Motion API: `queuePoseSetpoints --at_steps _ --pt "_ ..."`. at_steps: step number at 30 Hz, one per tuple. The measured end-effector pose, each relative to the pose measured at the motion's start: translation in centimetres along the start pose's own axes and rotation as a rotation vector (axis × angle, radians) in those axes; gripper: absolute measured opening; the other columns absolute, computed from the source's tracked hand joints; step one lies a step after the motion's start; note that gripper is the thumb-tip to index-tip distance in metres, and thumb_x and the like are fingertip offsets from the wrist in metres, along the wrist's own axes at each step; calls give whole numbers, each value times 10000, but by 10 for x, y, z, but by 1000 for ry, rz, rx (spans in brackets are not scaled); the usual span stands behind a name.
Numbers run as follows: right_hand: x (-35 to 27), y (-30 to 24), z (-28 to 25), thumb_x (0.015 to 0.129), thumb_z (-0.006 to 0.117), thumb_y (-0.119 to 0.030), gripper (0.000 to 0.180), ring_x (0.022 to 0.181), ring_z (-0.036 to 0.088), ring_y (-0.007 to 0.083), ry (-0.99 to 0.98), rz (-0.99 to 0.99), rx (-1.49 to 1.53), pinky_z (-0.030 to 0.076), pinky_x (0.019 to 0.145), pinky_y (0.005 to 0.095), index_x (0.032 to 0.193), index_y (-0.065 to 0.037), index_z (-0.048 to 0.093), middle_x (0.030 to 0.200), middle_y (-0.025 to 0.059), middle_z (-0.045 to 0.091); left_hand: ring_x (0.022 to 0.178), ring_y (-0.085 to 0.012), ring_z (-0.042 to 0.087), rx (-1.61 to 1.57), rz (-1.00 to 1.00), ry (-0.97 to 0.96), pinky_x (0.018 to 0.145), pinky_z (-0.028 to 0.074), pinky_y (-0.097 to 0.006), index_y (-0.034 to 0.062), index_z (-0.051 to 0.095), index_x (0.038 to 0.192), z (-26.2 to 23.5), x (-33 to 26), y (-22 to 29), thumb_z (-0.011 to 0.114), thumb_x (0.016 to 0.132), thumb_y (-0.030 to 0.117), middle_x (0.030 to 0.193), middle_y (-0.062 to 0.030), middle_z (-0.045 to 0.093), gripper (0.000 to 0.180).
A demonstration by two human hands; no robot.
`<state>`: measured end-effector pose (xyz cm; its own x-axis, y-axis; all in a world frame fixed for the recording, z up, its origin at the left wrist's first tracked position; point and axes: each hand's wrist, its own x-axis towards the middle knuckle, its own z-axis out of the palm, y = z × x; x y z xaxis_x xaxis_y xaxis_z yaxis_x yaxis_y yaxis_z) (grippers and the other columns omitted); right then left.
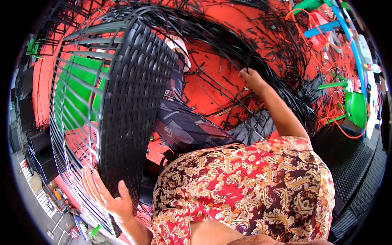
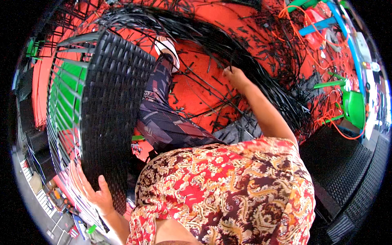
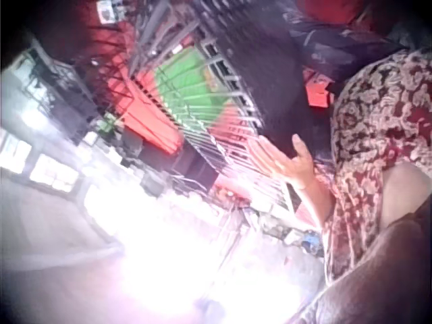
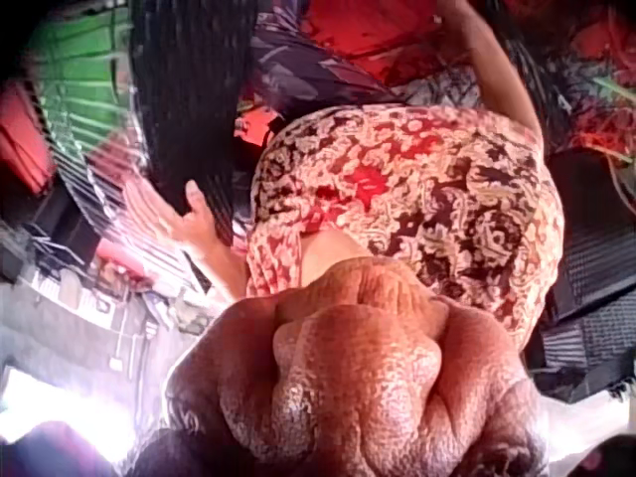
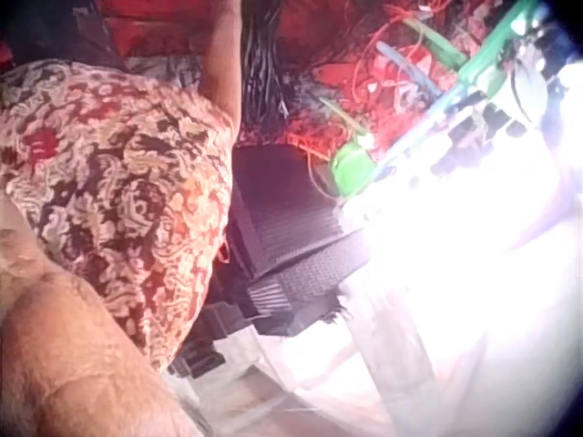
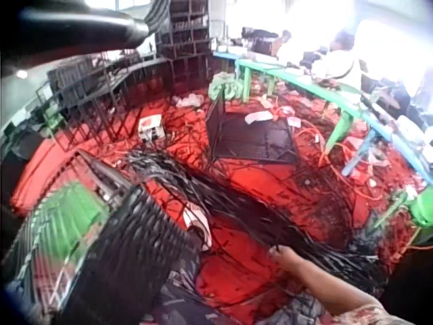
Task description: The person weaves black synthetic strips through the frame of a piece of furniture by hand, pulling strips from a pile on the floor and threading them through the existing lattice.
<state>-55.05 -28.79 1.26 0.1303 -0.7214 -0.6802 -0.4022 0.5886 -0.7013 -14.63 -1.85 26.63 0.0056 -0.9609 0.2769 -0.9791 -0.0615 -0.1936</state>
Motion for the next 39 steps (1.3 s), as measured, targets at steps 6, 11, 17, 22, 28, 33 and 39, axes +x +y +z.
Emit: queuePoseSetpoints --at_steps 6,11,17,22,28,33,39 --pt "-139 -47 73 885 436 -243 233 672 582 286 30 -882 -547 455 571 363 781 -45 500 677 101 559 1121 -349 474 -1638 -352 -204 977 349 -437 -64 280 1311 39 54 69 476 894 276 1220 -238 466 572" --pt "-181 -92 113 899 397 -301 268 718 576 367 -448 -866 -825 440 621 455 887 -48 485 738 194 571 876 -278 584 -2402 -914 -959 758 486 -375 -4 506 1055 134 134 106 525 874 288 968 -164 586 344" --pt "-168 -36 75 878 396 -213 208 765 586 353 -344 -578 -1087 455 681 425 918 -53 521 795 189 586 539 -85 420 -2591 -696 -721 506 377 -231 12 535 990 168 174 105 560 857 230 712 -6 513 256" --pt "-138 110 -32 821 466 -154 149 711 571 278 -1 -251 -950 470 671 357 870 -47 557 746 118 589 509 -77 374 -3009 -294 -481 511 359 -222 -13 509 1063 150 172 95 481 903 168 657 14 431 243" --pt "-151 54 -127 870 428 -252 246 649 461 103 274 -507 -833 368 571 253 796 -65 569 729 13 526 451 -75 320 -3015 52 -372 430 299 -222 3 496 1101 116 158 67 416 939 229 590 12 360 289" --pt "-171 -123 -70 922 418 -324 334 512 395 48 336 -672 72 298 440 172 1090 -54 520 744 11 506 455 -62 295 -2454 -177 -191 428 276 -215 53 518 1125 96 157 92 409 937 286 613 18 413 319" --pt "-135 -173 106 931 415 -355 370 507 431 52 -254 -900 -68 354 452 166 1053 -32 548 752 28 530 694 -149 578 -2191 -30 -286 642 482 -278 -2 549 1040 124 126 127 383 948 221 820 -67 599 293"
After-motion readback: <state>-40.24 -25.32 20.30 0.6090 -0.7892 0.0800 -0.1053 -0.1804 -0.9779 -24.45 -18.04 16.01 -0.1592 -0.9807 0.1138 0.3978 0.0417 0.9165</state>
